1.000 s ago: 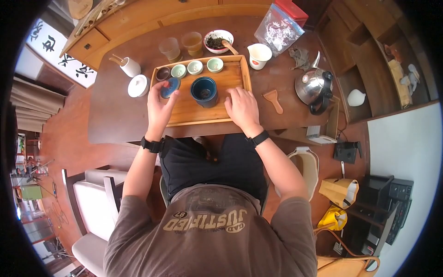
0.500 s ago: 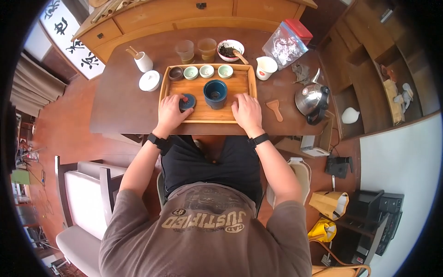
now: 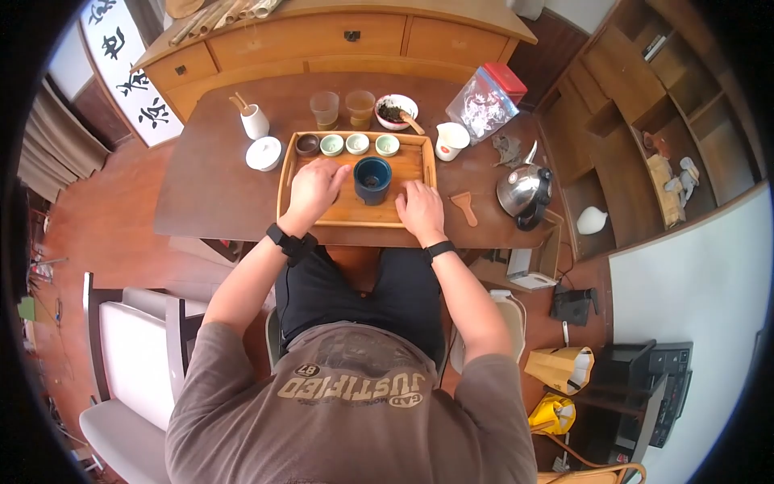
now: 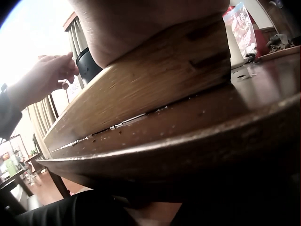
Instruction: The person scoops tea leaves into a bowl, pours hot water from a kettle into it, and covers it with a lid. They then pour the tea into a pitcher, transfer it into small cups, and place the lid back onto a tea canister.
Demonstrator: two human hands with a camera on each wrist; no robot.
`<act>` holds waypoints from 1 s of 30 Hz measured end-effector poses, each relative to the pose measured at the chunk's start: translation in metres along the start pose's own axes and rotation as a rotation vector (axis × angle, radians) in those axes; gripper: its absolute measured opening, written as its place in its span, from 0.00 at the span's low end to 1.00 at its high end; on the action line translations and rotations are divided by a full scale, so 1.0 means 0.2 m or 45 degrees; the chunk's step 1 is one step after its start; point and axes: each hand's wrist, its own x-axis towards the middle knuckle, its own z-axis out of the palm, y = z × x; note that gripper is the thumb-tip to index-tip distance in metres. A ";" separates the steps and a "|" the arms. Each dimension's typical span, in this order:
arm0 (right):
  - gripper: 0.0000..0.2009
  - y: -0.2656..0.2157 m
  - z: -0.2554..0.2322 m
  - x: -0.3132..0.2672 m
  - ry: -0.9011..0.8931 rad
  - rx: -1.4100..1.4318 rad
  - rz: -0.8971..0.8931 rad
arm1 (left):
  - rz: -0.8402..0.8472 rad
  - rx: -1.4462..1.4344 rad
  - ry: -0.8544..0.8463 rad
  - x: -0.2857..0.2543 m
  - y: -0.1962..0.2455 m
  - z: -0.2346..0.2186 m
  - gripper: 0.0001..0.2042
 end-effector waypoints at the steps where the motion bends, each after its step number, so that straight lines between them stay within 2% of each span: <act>1: 0.11 0.00 0.00 0.00 -0.007 -0.002 0.012 | 0.001 -0.003 0.015 0.03 0.02 0.00 0.16; 3: 0.11 0.00 -0.01 0.00 0.007 0.006 -0.004 | 0.063 0.018 -0.024 0.07 0.07 -0.01 0.17; 4: 0.11 0.00 -0.01 0.00 0.005 0.014 -0.007 | 0.003 0.014 -0.139 0.09 0.08 0.00 0.13; 5: 0.11 0.00 -0.01 0.00 0.002 0.022 -0.009 | 0.003 0.012 -0.129 0.10 0.09 0.01 0.13; 6: 0.10 0.01 -0.01 0.00 0.003 0.045 -0.010 | 0.138 -0.080 0.004 0.11 0.10 0.03 0.15; 7: 0.10 0.01 -0.01 0.01 0.007 0.045 -0.012 | 0.273 -0.170 0.130 0.11 0.09 0.05 0.20; 8: 0.10 0.01 -0.01 0.00 0.013 0.059 -0.017 | 0.222 -0.145 -0.091 0.11 0.07 0.06 0.34; 9: 0.10 0.01 -0.01 0.00 0.019 0.075 -0.020 | 0.222 -0.144 -0.095 0.10 0.06 0.08 0.34; 12: 0.11 0.03 -0.02 0.00 -0.008 0.168 0.003 | 0.264 0.138 -0.269 0.11 0.08 0.07 0.44; 15: 0.12 0.06 -0.03 0.02 -0.034 0.343 0.011 | 0.252 0.205 -0.362 0.14 0.07 0.06 0.42; 18: 0.12 0.07 -0.08 0.04 -0.084 0.546 0.049 | 0.308 0.221 -0.287 0.16 0.03 0.10 0.39; 22: 0.13 0.06 -0.12 0.07 -0.150 0.705 0.154 | 0.311 0.224 -0.342 0.20 0.04 0.07 0.37; 25: 0.14 0.06 -0.16 0.12 -0.209 0.747 0.204 | 0.303 0.150 -0.339 0.21 0.05 0.05 0.38; 27: 0.15 0.05 -0.18 0.15 -0.147 0.815 0.144 | 0.296 0.086 -0.341 0.24 0.10 -0.02 0.38; 29: 0.14 -0.02 -0.26 0.19 -0.114 0.868 0.152 | 0.310 0.025 -0.220 0.27 0.12 -0.05 0.40; 30: 0.14 -0.05 -0.30 0.21 -0.130 0.956 0.182 | 0.285 0.002 -0.233 0.29 0.13 -0.05 0.42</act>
